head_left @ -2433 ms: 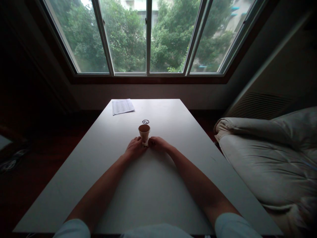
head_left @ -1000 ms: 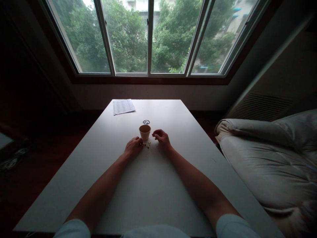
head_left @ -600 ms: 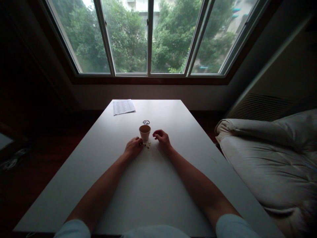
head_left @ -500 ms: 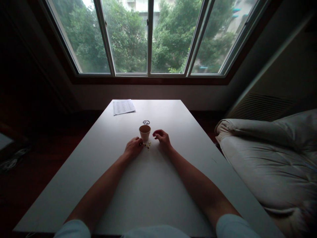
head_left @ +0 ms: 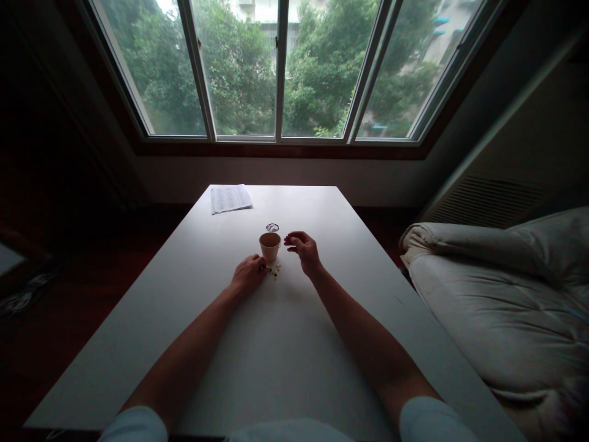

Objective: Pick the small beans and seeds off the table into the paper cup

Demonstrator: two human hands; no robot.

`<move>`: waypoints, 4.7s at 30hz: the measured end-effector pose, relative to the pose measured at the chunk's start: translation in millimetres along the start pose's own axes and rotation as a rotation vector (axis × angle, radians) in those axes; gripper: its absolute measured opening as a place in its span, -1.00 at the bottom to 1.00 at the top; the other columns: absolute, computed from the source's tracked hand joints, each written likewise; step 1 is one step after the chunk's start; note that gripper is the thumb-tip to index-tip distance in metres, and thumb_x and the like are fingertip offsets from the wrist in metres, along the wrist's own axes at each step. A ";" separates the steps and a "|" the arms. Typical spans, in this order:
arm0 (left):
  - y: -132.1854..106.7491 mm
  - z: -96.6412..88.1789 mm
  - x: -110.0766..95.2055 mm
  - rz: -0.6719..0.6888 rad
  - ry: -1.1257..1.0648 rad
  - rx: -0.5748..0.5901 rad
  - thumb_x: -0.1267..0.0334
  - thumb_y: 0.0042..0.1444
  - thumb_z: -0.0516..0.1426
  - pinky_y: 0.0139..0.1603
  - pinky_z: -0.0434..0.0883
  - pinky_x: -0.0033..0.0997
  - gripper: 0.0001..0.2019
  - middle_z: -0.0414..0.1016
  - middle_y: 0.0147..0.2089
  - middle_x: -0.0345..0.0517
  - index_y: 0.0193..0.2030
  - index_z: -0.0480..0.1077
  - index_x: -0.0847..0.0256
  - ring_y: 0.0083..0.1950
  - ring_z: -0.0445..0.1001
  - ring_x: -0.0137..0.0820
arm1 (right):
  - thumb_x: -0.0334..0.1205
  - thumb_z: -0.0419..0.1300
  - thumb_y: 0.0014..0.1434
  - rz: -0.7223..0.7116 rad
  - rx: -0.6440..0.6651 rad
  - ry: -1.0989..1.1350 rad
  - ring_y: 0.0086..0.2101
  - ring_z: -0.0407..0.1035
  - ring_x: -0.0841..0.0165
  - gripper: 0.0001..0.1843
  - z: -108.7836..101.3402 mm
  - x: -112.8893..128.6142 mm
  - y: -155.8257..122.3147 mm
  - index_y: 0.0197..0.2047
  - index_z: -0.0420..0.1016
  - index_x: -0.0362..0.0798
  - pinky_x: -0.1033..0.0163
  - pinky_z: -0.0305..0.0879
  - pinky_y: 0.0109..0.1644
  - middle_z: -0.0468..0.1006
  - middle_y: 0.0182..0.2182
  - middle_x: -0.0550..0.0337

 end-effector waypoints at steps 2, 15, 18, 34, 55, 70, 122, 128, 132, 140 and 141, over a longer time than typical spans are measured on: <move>0.1 0.4 0.5 -0.007 -0.002 0.004 0.16 0.22 0.12 -0.21 0.28 -0.41 -0.85 0.46 -0.17 -0.08 -0.20 0.47 0.12 -0.19 0.42 -0.36 | -0.07 0.23 0.05 0.022 0.044 0.001 -0.32 0.53 0.31 -0.71 6.4 1.7 0.1 -0.20 0.48 -0.05 0.28 0.39 -0.34 0.63 -0.26 0.08; 1.0 1.8 0.5 -0.024 -0.018 0.017 0.14 0.19 0.14 -0.19 0.28 -0.41 -0.85 0.46 -0.18 -0.10 -0.20 0.47 0.11 -0.19 0.42 -0.36 | -0.06 0.26 0.07 0.070 0.152 -0.007 -0.42 0.50 0.38 -0.66 25.9 -1.3 -2.1 -0.12 0.57 -0.05 0.31 0.40 -0.38 0.63 -0.24 0.10; 1.1 1.0 0.5 -0.019 -0.020 0.010 0.15 0.19 0.14 -0.20 0.28 -0.41 -0.86 0.46 -0.19 -0.10 -0.21 0.47 0.11 -0.20 0.42 -0.37 | -0.06 0.27 0.07 0.072 0.162 -0.004 -0.42 0.50 0.38 -0.64 26.6 -1.5 -2.4 -0.10 0.58 -0.05 0.30 0.41 -0.37 0.63 -0.24 0.10; 1.2 3.9 2.3 -0.011 -0.038 0.022 0.31 0.14 0.12 -0.13 0.31 -0.41 -0.79 0.48 -0.14 -0.11 -0.11 0.52 0.07 -0.16 0.44 -0.37 | -0.07 0.22 0.05 0.044 0.195 -0.040 -0.49 0.39 0.42 -0.73 23.4 0.7 -3.3 -0.26 0.56 -0.08 0.33 0.31 -0.43 0.58 -0.42 0.15; 8.2 -0.3 28.2 0.069 -0.187 0.063 0.25 0.10 0.15 -0.23 0.35 -0.45 -0.85 0.46 -0.22 -0.13 -0.24 0.55 0.15 -0.29 0.40 -0.45 | -0.25 0.25 0.11 -0.339 0.442 -1.038 -0.33 0.46 0.26 -0.79 64.6 -32.5 -49.2 -0.17 0.64 0.08 0.25 0.22 -0.28 0.62 -0.18 0.09; 13.4 7.1 35.8 0.118 -0.301 0.090 0.38 0.02 0.12 -0.24 0.32 -0.47 -0.81 0.44 -0.24 -0.15 -0.23 0.53 0.17 -0.31 0.36 -0.45 | -0.21 0.14 0.24 -0.235 0.491 -1.293 -0.14 0.43 0.27 -0.76 69.2 -31.7 -54.4 -0.07 0.56 0.02 0.31 0.22 -0.15 0.55 -0.05 0.04; 8.0 5.9 25.7 0.105 -0.228 0.055 0.26 0.07 0.16 -0.29 0.29 -0.46 -0.86 0.45 -0.25 -0.14 -0.24 0.53 0.15 -0.32 0.37 -0.44 | -0.32 0.12 0.15 -0.194 0.034 -0.985 -0.25 0.44 0.33 -0.75 -22.5 -14.3 10.3 -0.19 0.62 -0.05 0.23 0.30 -0.06 0.59 -0.27 0.12; 8.2 7.1 25.9 0.094 -0.211 0.054 0.27 0.07 0.15 -0.28 0.29 -0.47 -0.85 0.46 -0.25 -0.14 -0.24 0.54 0.15 -0.32 0.37 -0.45 | -0.34 0.14 0.23 -0.194 0.148 -1.201 -0.04 0.35 0.25 -0.68 -16.9 -41.4 8.2 0.02 0.57 -0.03 0.19 0.21 0.11 0.53 -0.07 0.02; 7.0 7.3 23.6 0.095 -0.205 0.056 0.25 0.08 0.15 -0.28 0.30 -0.47 -0.86 0.46 -0.25 -0.14 -0.25 0.53 0.14 -0.33 0.36 -0.45 | -0.30 0.17 0.26 -0.244 0.193 -1.263 -0.01 0.30 0.18 -0.71 -4.1 -41.9 2.6 0.02 0.57 0.00 0.15 0.18 0.12 0.52 -0.08 -0.02; 7.4 6.7 21.6 0.106 -0.223 0.080 0.25 0.08 0.14 -0.28 0.30 -0.47 -0.86 0.46 -0.24 -0.12 -0.26 0.53 0.15 -0.32 0.36 -0.44 | -0.29 0.18 0.26 -0.274 0.166 -1.272 -0.03 0.28 0.21 -0.77 -5.3 -36.0 0.2 -0.04 0.57 0.01 0.17 0.19 0.08 0.49 -0.11 0.02; 7.3 6.7 21.4 0.110 -0.232 0.090 0.26 0.08 0.14 -0.27 0.30 -0.47 -0.85 0.46 -0.24 -0.12 -0.25 0.53 0.15 -0.31 0.37 -0.44 | -0.29 0.18 0.26 -0.274 0.165 -1.270 -0.03 0.28 0.21 -0.76 -5.6 -35.7 0.0 -0.03 0.57 0.02 0.17 0.19 0.09 0.49 -0.11 0.02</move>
Point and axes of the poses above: each hand's wrist, its own y-axis towards the middle knuckle, its own z-axis out of the palm, x = y × z, the point moved 9 cm from there along y, towards the middle knuckle
